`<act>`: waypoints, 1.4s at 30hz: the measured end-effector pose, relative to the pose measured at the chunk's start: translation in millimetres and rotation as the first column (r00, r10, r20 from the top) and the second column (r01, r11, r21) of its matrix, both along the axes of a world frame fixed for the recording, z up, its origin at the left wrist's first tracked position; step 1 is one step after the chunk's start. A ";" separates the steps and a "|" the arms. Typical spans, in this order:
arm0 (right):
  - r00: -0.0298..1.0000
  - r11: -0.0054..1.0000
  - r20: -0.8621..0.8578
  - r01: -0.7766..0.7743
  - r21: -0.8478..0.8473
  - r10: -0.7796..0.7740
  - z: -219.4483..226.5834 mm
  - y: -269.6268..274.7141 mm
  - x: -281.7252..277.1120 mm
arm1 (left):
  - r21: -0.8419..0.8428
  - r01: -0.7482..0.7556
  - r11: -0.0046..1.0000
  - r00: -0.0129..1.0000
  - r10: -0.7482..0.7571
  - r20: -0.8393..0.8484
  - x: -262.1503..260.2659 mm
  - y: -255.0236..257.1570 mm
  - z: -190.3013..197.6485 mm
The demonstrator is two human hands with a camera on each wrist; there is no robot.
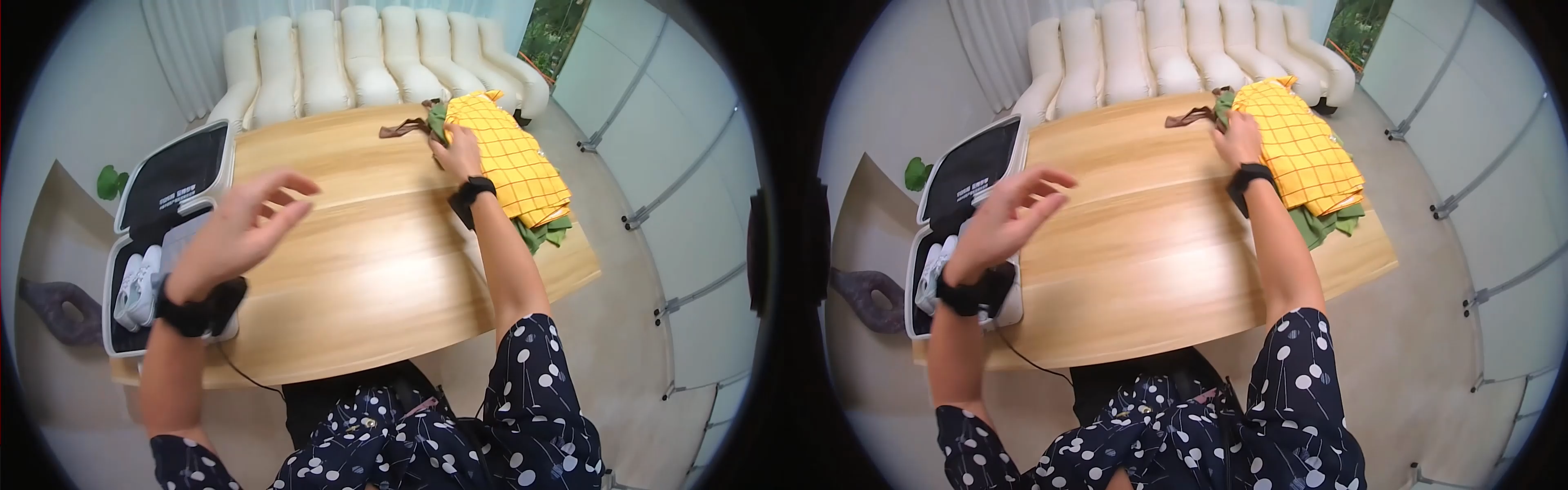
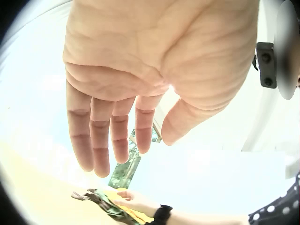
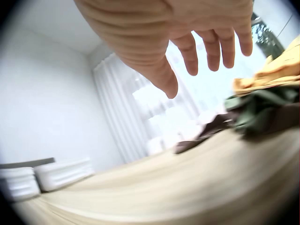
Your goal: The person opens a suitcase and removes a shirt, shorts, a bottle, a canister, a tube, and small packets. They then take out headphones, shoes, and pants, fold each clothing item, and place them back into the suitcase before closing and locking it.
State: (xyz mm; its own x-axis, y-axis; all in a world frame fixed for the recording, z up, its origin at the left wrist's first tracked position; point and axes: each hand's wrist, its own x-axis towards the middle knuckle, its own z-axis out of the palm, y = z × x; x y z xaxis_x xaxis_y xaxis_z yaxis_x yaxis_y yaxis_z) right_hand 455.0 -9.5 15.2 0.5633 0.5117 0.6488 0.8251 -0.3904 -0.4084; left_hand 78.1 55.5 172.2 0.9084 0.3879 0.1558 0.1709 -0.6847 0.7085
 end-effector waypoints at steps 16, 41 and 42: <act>0.905 0.924 -0.318 -0.168 0.344 0.283 14.4 -41.0 -34.6 | -0.957 0.284 0.055 0.926 0.241 0.289 106.3 34.6 -187.6; 0.374 0.696 -0.693 -0.670 0.257 0.616 -16.8 -23.9 -105.8 | -0.909 0.275 0.312 0.941 0.105 0.320 105.0 21.6 -185.7; 0.417 0.667 -0.637 -0.715 0.211 0.648 -18.0 -23.9 -107.6 | -0.909 0.281 0.309 0.941 0.098 0.324 107.3 21.6 -186.0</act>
